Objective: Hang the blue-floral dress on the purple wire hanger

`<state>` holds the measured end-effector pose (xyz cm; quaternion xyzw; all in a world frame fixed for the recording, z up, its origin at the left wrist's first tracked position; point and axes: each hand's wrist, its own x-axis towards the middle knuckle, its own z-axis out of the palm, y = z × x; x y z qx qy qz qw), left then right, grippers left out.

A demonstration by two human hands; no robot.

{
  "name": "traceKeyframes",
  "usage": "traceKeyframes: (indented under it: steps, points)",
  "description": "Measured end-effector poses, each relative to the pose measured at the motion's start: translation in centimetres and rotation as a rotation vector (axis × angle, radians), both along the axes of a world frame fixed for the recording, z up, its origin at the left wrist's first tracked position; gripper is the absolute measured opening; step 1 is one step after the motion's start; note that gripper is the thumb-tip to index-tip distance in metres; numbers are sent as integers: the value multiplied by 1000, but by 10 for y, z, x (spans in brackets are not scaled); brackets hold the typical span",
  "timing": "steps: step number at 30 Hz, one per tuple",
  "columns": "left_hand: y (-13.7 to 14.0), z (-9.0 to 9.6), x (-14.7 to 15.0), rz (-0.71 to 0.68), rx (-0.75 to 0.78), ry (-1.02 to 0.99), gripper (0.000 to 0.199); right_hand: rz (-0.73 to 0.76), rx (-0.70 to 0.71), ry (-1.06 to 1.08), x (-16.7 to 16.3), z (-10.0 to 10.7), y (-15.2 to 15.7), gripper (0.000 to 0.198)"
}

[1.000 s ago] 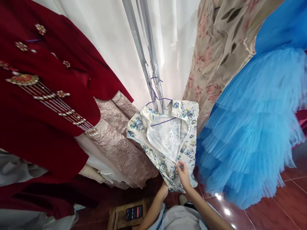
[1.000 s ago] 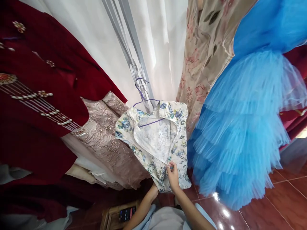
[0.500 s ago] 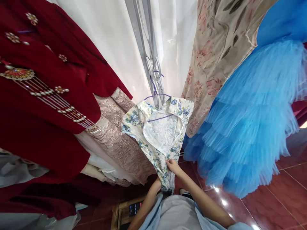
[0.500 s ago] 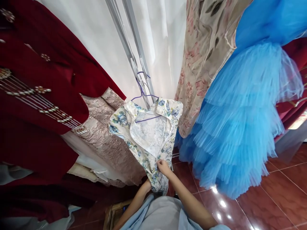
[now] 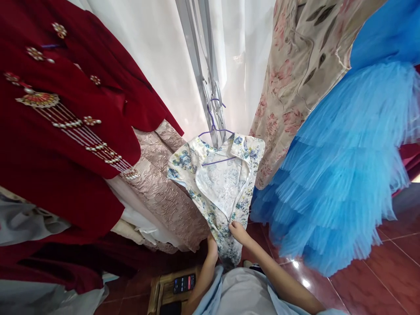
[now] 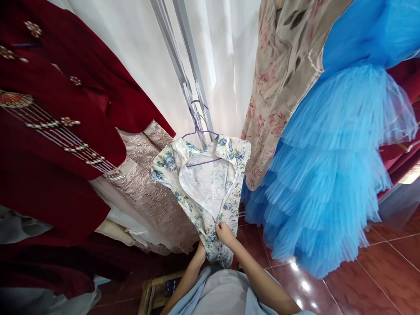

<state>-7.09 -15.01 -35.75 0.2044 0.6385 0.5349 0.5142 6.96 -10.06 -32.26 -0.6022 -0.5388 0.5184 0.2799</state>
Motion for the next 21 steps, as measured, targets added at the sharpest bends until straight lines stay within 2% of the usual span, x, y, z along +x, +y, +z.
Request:
traceKeyframes:
  steps: [3,5,6,7,10,12,16,21]
  points:
    - [3,-3,-13,291,-3,252,22,7,-30,51,18,0,-9,35]
    - [-2,-4,-13,384,17,369,21,13,-51,106,29,1,-16,33]
    - [-6,-5,-9,350,58,429,22,15,-58,136,34,1,-19,32]
    - [-11,-5,-1,259,121,493,24,16,-63,166,38,2,-22,30]
    - [-22,-3,35,-147,337,688,31,26,-79,250,44,5,-30,28]
    - [-24,0,59,-284,402,752,34,34,-91,298,46,9,-35,29]
    - [-17,9,85,-306,429,848,21,14,-84,369,55,23,-42,33]
    - [-13,18,88,-308,470,925,10,-44,-20,416,61,56,-27,34]
